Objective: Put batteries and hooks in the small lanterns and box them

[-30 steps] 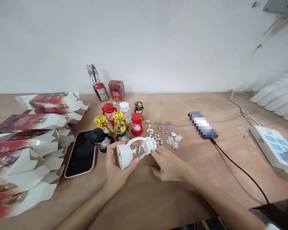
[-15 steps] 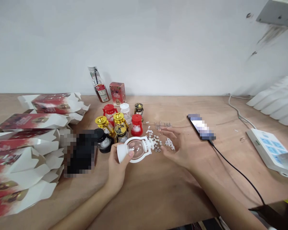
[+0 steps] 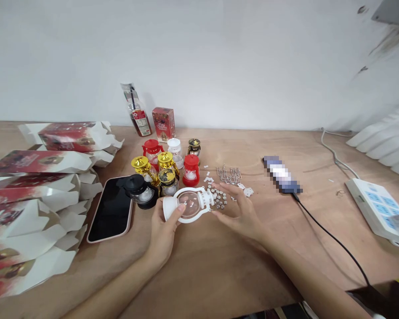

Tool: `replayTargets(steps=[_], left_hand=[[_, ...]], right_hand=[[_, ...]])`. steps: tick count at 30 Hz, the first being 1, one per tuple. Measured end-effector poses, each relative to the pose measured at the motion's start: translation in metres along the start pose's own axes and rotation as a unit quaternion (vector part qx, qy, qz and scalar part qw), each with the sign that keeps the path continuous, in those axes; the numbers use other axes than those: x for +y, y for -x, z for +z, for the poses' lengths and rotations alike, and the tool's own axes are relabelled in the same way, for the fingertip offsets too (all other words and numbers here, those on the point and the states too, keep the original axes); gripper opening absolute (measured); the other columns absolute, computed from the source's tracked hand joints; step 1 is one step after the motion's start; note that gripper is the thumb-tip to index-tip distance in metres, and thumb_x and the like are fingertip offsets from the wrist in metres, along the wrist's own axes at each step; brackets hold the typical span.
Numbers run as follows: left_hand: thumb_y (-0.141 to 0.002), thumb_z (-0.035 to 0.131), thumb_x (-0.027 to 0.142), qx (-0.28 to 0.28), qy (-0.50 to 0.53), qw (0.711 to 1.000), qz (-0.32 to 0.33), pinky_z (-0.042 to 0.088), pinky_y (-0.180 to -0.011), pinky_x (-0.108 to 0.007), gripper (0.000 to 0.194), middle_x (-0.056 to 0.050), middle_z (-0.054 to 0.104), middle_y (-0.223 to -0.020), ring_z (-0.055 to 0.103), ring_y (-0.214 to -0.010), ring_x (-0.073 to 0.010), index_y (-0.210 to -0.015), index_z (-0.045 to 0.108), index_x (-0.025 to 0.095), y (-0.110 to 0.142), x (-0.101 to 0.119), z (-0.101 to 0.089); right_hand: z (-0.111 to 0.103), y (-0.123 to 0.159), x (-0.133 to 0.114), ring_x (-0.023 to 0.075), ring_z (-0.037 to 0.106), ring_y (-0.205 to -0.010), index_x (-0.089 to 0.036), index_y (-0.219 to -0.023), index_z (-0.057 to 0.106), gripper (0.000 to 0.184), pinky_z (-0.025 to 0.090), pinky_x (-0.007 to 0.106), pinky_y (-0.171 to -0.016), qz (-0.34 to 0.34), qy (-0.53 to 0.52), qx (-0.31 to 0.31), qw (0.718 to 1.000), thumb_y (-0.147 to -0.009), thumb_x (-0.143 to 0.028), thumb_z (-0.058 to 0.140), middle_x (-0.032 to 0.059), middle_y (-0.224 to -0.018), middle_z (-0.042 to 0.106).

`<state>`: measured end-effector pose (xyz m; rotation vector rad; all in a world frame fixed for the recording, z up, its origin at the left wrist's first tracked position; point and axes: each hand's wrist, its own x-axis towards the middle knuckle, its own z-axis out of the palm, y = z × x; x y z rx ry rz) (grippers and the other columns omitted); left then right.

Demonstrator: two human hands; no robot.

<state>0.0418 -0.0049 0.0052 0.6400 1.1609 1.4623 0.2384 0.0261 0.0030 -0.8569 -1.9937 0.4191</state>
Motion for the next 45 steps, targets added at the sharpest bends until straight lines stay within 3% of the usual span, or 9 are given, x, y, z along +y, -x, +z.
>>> replayTargets(steps=[13,23,33,45], left_hand=[[-0.062,0.079,0.039,-0.013,0.046,0.998,-0.05,0.058,-0.077,-0.037,0.046,-0.008,0.071,-0.096,0.068,-0.094,-0.026,-0.097,0.061,0.014,-0.0021,0.0024,0.0015],[-0.062,0.08,0.037,-0.014,0.04,0.998,-0.049,0.057,-0.081,-0.037,0.047,-0.008,0.069,-0.104,0.063,-0.106,-0.0281,-0.098,0.06,0.014,-0.0029,0.0007,0.0],[-0.06,0.081,0.037,-0.015,0.039,0.998,-0.047,0.056,-0.081,-0.037,0.049,-0.008,0.07,-0.101,0.064,-0.102,-0.0273,-0.099,0.061,0.015,-0.0025,0.0015,0.0],[-0.056,0.083,0.039,-0.009,0.038,0.997,-0.062,0.057,-0.073,-0.03,0.049,-0.006,0.071,-0.095,0.068,-0.089,-0.0218,-0.094,0.063,0.014,-0.0002,0.004,0.0018]], right_hand=[[-0.0002,0.0006,0.0002,0.0231,0.055,-0.12,-0.027,-0.135,0.035,0.064,0.048,0.044,-0.1,0.006,0.01,-0.003,1.0,-0.08,-0.019,0.067,0.0101,-0.128,0.058],[-0.0011,-0.0001,-0.0016,0.0229,0.055,-0.121,-0.026,-0.135,0.034,0.066,0.049,0.043,-0.1,0.002,-0.011,0.011,1.0,-0.079,-0.019,0.068,0.0104,-0.129,0.057],[0.0021,0.0014,0.0008,0.023,0.055,-0.12,-0.026,-0.136,0.033,0.066,0.048,0.044,-0.1,-0.001,-0.004,-0.016,1.0,-0.08,-0.017,0.066,0.0107,-0.129,0.057],[0.0004,-0.0017,-0.0001,0.0221,0.059,-0.115,-0.023,-0.14,0.025,0.073,0.048,0.044,-0.098,0.018,-0.075,-0.054,0.996,-0.08,-0.018,0.066,0.0126,-0.12,0.06]])
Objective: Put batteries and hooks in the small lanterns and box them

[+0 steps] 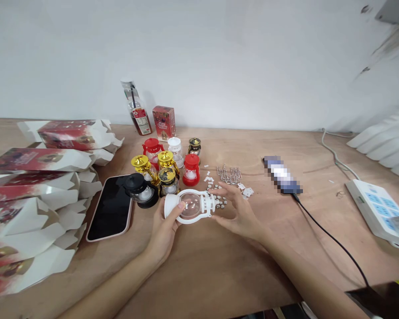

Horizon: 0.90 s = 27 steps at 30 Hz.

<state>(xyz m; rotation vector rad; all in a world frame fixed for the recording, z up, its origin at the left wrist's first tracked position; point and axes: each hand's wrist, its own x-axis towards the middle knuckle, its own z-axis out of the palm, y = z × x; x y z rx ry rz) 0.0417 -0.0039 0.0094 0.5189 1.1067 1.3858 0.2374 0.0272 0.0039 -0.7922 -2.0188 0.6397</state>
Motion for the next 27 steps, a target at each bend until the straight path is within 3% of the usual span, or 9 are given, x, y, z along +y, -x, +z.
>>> replayTargets(steps=[8,14,19,27], left_hand=[[-0.058,0.081,0.039,-0.01,-0.001,1.0,-0.004,0.057,-0.074,-0.033,0.05,-0.007,0.071,-0.093,0.068,-0.091,-0.0252,-0.097,0.062,0.014,-0.0004,0.0006,-0.0007],[-0.058,0.082,0.038,-0.036,-0.02,0.998,0.037,0.055,-0.077,-0.034,0.049,-0.006,0.071,-0.09,0.068,-0.086,-0.0225,-0.094,0.058,0.016,-0.0017,0.0,-0.0043],[-0.058,0.083,0.037,-0.034,-0.059,0.994,0.086,0.052,-0.078,-0.032,0.047,-0.002,0.069,-0.087,0.066,-0.082,-0.0194,-0.091,0.054,0.019,-0.0018,-0.0032,-0.008],[-0.054,0.083,0.036,-0.038,-0.05,0.994,0.085,0.052,-0.076,-0.032,0.046,-0.001,0.068,-0.084,0.066,-0.081,-0.0205,-0.086,0.055,0.02,0.0022,0.0017,-0.0055]], right_hand=[[-0.0011,-0.0006,0.0002,0.022,0.058,-0.114,-0.024,-0.138,0.027,0.074,0.049,0.04,-0.096,0.049,-0.015,-0.024,0.998,-0.076,-0.018,0.067,0.0113,-0.12,0.059],[-0.0058,-0.004,-0.0033,0.0213,0.061,-0.109,-0.024,-0.125,0.047,0.053,0.051,0.037,-0.092,-0.02,0.068,-0.036,0.997,-0.075,-0.017,0.066,0.0094,-0.116,0.061],[-0.0082,-0.0029,0.0002,0.0222,0.06,-0.11,-0.022,-0.121,0.048,0.049,0.051,0.039,-0.092,-0.044,0.097,-0.046,0.993,-0.075,-0.018,0.065,0.0121,-0.118,0.059],[-0.0073,-0.0045,0.0019,0.0216,0.06,-0.109,-0.022,-0.114,0.05,0.045,0.05,0.038,-0.091,-0.045,0.077,-0.035,0.995,-0.071,-0.015,0.064,0.0113,-0.116,0.06]])
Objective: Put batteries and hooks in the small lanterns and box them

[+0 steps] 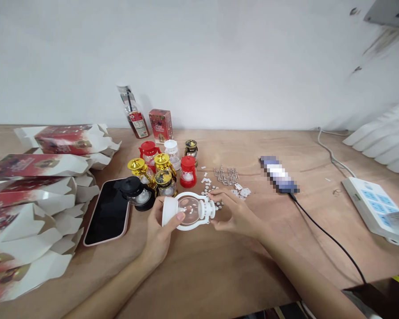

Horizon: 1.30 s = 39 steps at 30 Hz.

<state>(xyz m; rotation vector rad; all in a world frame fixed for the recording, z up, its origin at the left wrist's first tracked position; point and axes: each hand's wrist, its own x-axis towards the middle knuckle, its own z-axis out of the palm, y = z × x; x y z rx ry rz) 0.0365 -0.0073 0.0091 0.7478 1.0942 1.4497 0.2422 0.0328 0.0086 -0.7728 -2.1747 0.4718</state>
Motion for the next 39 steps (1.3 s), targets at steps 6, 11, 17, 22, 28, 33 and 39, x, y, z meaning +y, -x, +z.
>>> replayTargets(steps=[6,11,17,22,28,33,39], left_hand=[[-0.056,0.078,0.04,-0.041,0.07,0.987,-0.141,0.054,-0.08,-0.04,0.048,-0.009,0.07,-0.093,0.065,-0.094,-0.0296,-0.094,0.062,0.016,-0.001,0.003,0.007],[-0.058,0.079,0.038,-0.053,-0.005,0.997,-0.063,0.054,-0.077,-0.036,0.046,-0.007,0.069,-0.095,0.066,-0.091,-0.027,-0.095,0.059,0.018,-0.004,0.005,0.002],[-0.057,0.08,0.025,-0.041,-0.285,0.941,0.178,0.05,-0.076,-0.031,0.041,-0.004,0.068,-0.097,0.065,-0.088,-0.0231,-0.089,0.055,0.024,0.0,0.006,-0.002],[-0.062,0.074,0.027,-0.077,-0.362,0.915,0.162,0.049,-0.078,-0.034,0.03,-0.005,0.069,-0.096,0.066,-0.089,-0.0243,-0.082,0.051,0.024,0.004,-0.004,0.0],[-0.063,0.072,0.028,-0.092,-0.347,0.92,0.156,0.051,-0.076,-0.033,0.041,-0.007,0.069,-0.097,0.066,-0.089,-0.0242,-0.099,0.053,0.021,0.004,-0.012,0.003],[-0.07,0.068,0.029,-0.134,-0.364,0.905,0.172,0.051,-0.083,-0.036,0.039,-0.009,0.068,-0.109,0.065,-0.098,-0.0259,-0.107,0.055,0.023,0.01,-0.008,0.002],[-0.069,0.068,0.022,-0.18,-0.306,0.929,0.099,0.053,-0.077,-0.035,0.032,-0.008,0.067,-0.113,0.067,-0.094,-0.025,-0.095,0.049,0.024,0.019,-0.012,0.002]], right_hand=[[-0.004,-0.006,-0.004,0.0213,0.062,-0.1,-0.022,-0.105,0.049,0.047,0.051,0.034,-0.084,0.021,-0.055,0.002,0.998,-0.063,-0.016,0.068,0.008,-0.108,0.062],[-0.006,-0.005,-0.001,0.0223,0.06,-0.099,-0.02,-0.112,0.045,0.054,0.051,0.036,-0.083,0.033,-0.015,-0.008,0.999,-0.063,-0.012,0.066,0.0086,-0.107,0.056],[0.001,-0.001,0.005,0.0234,0.058,-0.094,-0.017,-0.112,0.044,0.043,0.055,0.037,-0.076,0.038,0.096,0.003,0.995,-0.072,-0.003,0.053,0.0121,-0.105,0.049],[0.014,0.001,-0.01,0.0216,0.059,-0.091,-0.017,-0.12,0.044,0.045,0.055,0.036,-0.076,-0.042,0.157,0.104,0.981,-0.08,0.003,0.037,0.0116,-0.098,0.054],[0.027,0.008,-0.037,0.0203,0.063,-0.088,-0.013,-0.118,0.051,0.036,0.056,0.033,-0.077,-0.197,0.167,0.096,0.961,-0.084,-0.003,0.043,0.0127,-0.092,0.066],[0.027,0.014,-0.036,0.0185,0.067,-0.087,-0.014,-0.114,0.057,0.034,0.058,0.03,-0.077,-0.227,0.159,0.138,0.951,-0.085,-0.003,0.044,0.0101,-0.088,0.071],[0.029,0.018,-0.037,0.0187,0.07,-0.086,-0.018,-0.115,0.056,0.032,0.06,0.032,-0.074,-0.277,0.115,0.111,0.947,-0.088,-0.009,0.043,0.0085,-0.084,0.072]])
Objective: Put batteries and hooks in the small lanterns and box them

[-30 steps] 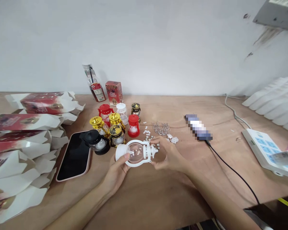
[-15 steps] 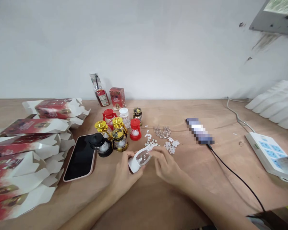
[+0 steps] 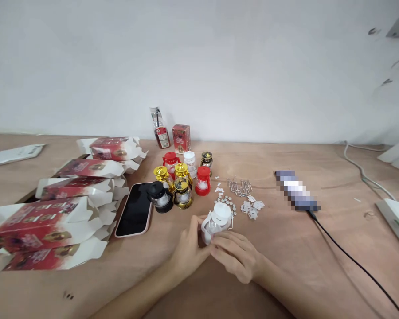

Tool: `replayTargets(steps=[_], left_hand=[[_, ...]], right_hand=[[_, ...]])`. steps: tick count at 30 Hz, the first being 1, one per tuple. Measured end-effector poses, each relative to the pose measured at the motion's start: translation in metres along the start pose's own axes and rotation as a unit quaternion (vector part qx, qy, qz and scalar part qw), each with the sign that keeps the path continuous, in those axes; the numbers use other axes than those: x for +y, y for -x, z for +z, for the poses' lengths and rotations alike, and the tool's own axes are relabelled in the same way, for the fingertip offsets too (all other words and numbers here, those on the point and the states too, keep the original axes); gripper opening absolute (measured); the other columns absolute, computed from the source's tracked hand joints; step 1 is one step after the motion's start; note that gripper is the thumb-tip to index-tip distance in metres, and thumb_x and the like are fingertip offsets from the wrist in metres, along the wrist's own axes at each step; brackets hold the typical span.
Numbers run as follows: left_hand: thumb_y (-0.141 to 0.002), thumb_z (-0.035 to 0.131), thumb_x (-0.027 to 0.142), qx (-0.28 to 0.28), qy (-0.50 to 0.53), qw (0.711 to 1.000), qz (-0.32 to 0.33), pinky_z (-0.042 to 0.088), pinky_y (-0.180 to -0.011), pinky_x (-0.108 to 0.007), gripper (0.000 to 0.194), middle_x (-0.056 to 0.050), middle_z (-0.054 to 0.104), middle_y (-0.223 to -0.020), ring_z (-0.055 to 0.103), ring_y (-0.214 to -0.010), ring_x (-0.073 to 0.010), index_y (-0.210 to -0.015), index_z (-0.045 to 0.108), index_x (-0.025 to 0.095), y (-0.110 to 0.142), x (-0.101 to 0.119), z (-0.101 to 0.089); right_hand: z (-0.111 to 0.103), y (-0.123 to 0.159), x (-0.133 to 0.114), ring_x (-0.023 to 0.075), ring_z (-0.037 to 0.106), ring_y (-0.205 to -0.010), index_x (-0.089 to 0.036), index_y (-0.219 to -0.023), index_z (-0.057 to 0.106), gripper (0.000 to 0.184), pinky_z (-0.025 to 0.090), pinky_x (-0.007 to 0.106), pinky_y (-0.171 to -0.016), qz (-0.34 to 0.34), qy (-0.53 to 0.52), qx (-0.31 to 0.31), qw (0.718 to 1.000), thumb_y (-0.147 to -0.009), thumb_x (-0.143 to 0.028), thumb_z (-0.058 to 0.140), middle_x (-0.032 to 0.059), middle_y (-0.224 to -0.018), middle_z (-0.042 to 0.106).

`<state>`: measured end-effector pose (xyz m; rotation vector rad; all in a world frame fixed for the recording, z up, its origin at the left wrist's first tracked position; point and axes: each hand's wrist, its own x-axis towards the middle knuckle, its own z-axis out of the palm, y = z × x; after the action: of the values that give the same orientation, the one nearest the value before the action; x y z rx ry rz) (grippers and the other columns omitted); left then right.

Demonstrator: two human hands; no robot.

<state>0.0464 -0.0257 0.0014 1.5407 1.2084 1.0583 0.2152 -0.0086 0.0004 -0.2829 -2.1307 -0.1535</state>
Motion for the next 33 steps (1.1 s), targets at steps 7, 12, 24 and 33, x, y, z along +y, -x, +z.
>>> replayTargets(steps=[7,12,24,33], left_hand=[[-0.074,0.063,0.02,0.031,-0.119,0.99,0.066,0.048,-0.091,-0.039,0.039,-0.009,0.065,-0.114,0.061,-0.105,-0.0263,-0.112,0.057,0.024,0.012,0.004,-0.023],[-0.064,0.074,0.022,0.247,-0.186,0.939,0.152,0.039,-0.102,-0.036,0.036,-0.004,0.066,-0.101,0.059,-0.101,-0.0257,-0.099,0.067,0.023,0.009,0.042,-0.105],[-0.049,0.075,0.041,0.165,-0.536,0.826,0.05,0.017,-0.099,-0.073,0.03,-0.002,0.061,-0.069,0.06,-0.101,-0.0446,-0.066,0.06,0.022,-0.077,0.034,-0.298],[-0.083,0.038,0.053,0.243,-0.642,0.694,0.218,0.031,-0.089,-0.068,0.045,-0.015,0.065,-0.099,0.054,-0.115,-0.0413,-0.105,0.064,0.024,-0.03,0.087,-0.251]], right_hand=[[0.01,0.008,-0.001,0.0177,0.069,-0.077,-0.02,-0.123,0.053,0.038,0.058,0.033,-0.073,0.042,0.03,-0.006,0.999,-0.088,-0.007,0.045,0.0075,-0.084,0.073],[0.007,0.007,0.009,0.0168,0.067,-0.074,-0.02,-0.105,0.061,0.031,0.054,0.035,-0.082,0.068,0.093,-0.041,0.992,-0.089,-0.004,0.041,0.0061,-0.08,0.072],[0.002,0.006,0.034,0.0185,0.062,-0.077,-0.019,-0.092,0.062,0.026,0.048,0.032,-0.074,0.085,0.207,-0.019,0.974,-0.087,0.001,0.044,0.0044,-0.075,0.068],[0.003,0.001,0.018,0.0193,0.06,-0.082,-0.017,-0.099,0.058,0.021,0.045,0.033,-0.076,0.097,0.169,0.062,0.979,-0.081,-0.006,0.06,0.0062,-0.085,0.07]])
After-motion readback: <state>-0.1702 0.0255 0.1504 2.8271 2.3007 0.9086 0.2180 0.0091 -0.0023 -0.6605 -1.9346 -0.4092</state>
